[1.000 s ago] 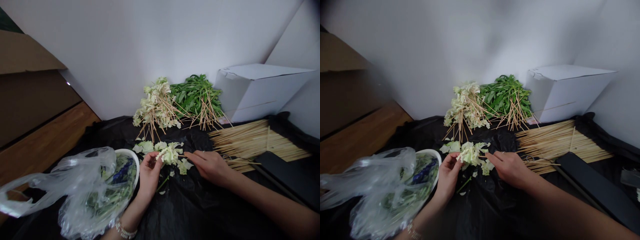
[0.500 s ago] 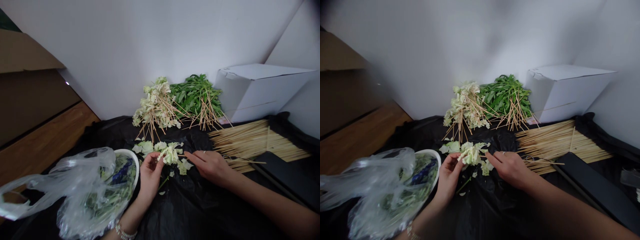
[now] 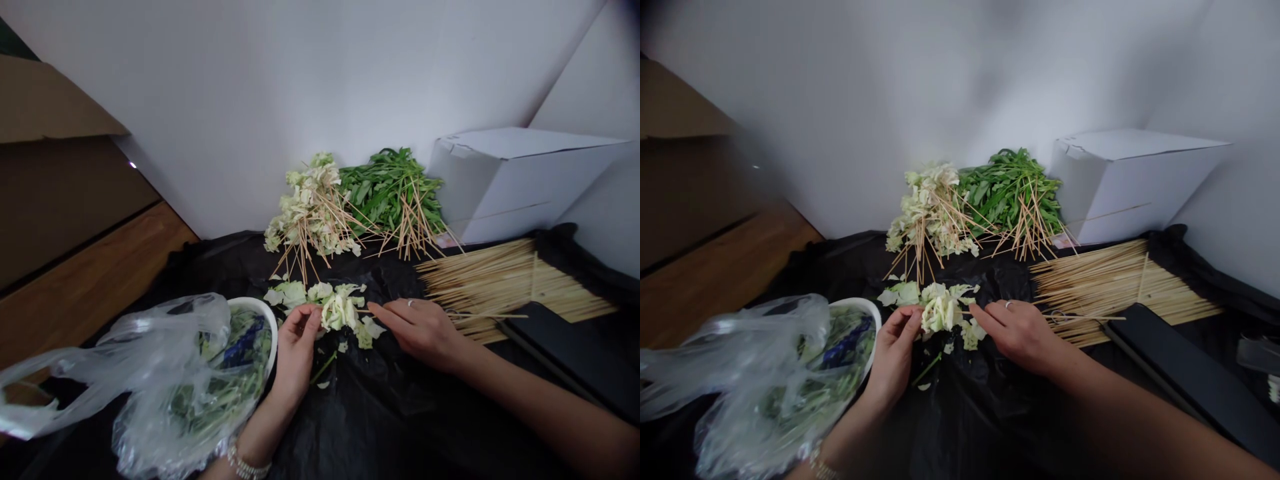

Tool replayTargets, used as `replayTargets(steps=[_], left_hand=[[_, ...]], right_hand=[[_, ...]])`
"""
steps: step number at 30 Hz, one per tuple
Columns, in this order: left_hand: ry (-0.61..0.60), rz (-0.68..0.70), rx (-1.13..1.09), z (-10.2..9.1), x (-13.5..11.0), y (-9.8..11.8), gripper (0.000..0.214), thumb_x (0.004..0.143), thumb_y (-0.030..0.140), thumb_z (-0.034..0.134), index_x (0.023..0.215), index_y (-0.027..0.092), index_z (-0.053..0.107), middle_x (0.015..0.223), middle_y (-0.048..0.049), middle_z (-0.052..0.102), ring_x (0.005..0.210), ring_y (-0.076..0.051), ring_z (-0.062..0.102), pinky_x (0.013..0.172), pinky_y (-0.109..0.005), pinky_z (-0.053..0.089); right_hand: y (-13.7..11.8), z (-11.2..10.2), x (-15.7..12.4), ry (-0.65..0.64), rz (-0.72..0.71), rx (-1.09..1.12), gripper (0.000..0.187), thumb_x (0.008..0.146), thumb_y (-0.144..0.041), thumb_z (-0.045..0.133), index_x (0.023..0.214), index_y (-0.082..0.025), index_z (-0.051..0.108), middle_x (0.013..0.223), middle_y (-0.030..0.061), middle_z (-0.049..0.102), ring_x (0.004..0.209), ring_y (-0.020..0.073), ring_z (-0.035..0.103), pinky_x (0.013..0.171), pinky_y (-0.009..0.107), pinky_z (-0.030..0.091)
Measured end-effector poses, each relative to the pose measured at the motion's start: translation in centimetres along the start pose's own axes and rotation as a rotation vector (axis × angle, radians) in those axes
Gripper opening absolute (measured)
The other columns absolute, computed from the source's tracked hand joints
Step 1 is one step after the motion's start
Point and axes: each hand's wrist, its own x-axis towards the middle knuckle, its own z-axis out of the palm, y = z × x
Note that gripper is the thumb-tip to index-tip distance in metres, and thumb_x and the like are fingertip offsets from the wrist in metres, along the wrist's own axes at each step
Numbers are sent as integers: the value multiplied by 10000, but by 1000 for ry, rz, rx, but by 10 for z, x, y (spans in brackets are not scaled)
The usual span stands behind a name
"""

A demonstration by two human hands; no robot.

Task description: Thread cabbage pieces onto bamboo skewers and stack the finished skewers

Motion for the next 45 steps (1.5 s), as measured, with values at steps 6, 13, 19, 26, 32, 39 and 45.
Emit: replayTargets(steps=[6, 13, 19, 26, 32, 39, 45], left_hand=[[-20, -49, -69, 2, 0, 0, 262, 800, 419, 712, 871, 169, 677, 749, 18, 594, 648, -89, 485, 643, -199, 416], [-62, -63, -60, 1, 0, -1, 255, 799, 414, 717, 855, 168, 681, 731, 18, 594, 635, -87, 473, 636, -200, 400], [-91, -50, -1, 2, -1, -4, 256, 809, 420, 705, 859, 169, 688, 775, 0, 626, 697, -112, 515, 672, -216, 409], [-85, -20, 79, 1, 0, -4, 238, 804, 401, 707, 864, 171, 699, 776, -5, 648, 714, -129, 538, 687, -228, 424], [-83, 36, 115, 3, -2, -2, 218, 797, 381, 705, 858, 172, 714, 793, -19, 677, 728, -145, 570, 698, -242, 449], [-84, 56, 137, 2, -2, 1, 220, 803, 388, 690, 855, 175, 712, 793, -24, 683, 727, -158, 586, 700, -256, 460], [-43, 82, 154, 2, -4, -1, 210, 833, 387, 660, 832, 178, 681, 738, 0, 633, 682, -138, 542, 660, -238, 438]], right_hand=[[0, 0, 0, 39, -2, 54, 379, 879, -36, 479, 1239, -85, 586, 871, 72, 696, 781, 171, 628, 647, 297, 497], [-1, 1, 2, 52, -1, 95, 354, 875, -20, 457, 1198, -74, 591, 889, 84, 703, 774, 175, 627, 639, 306, 488], [-3, 2, 2, -8, 28, 54, 305, 893, -36, 433, 1121, -94, 626, 856, 72, 691, 724, 170, 600, 629, 316, 450], [-4, 1, 3, 16, 41, 57, 263, 924, -74, 446, 1126, -88, 614, 933, 85, 707, 778, 181, 609, 687, 332, 452], [-5, -1, 5, 48, 51, 75, 252, 925, -59, 433, 1082, -117, 622, 930, 71, 712, 793, 168, 614, 703, 318, 437], [-9, -2, 5, -51, 62, 32, 257, 956, -94, 392, 1057, -130, 626, 809, 40, 663, 695, 155, 571, 642, 310, 390], [0, -4, 7, -121, -23, -61, 280, 969, -114, 397, 1157, -94, 603, 817, 52, 653, 698, 168, 548, 662, 321, 384]])
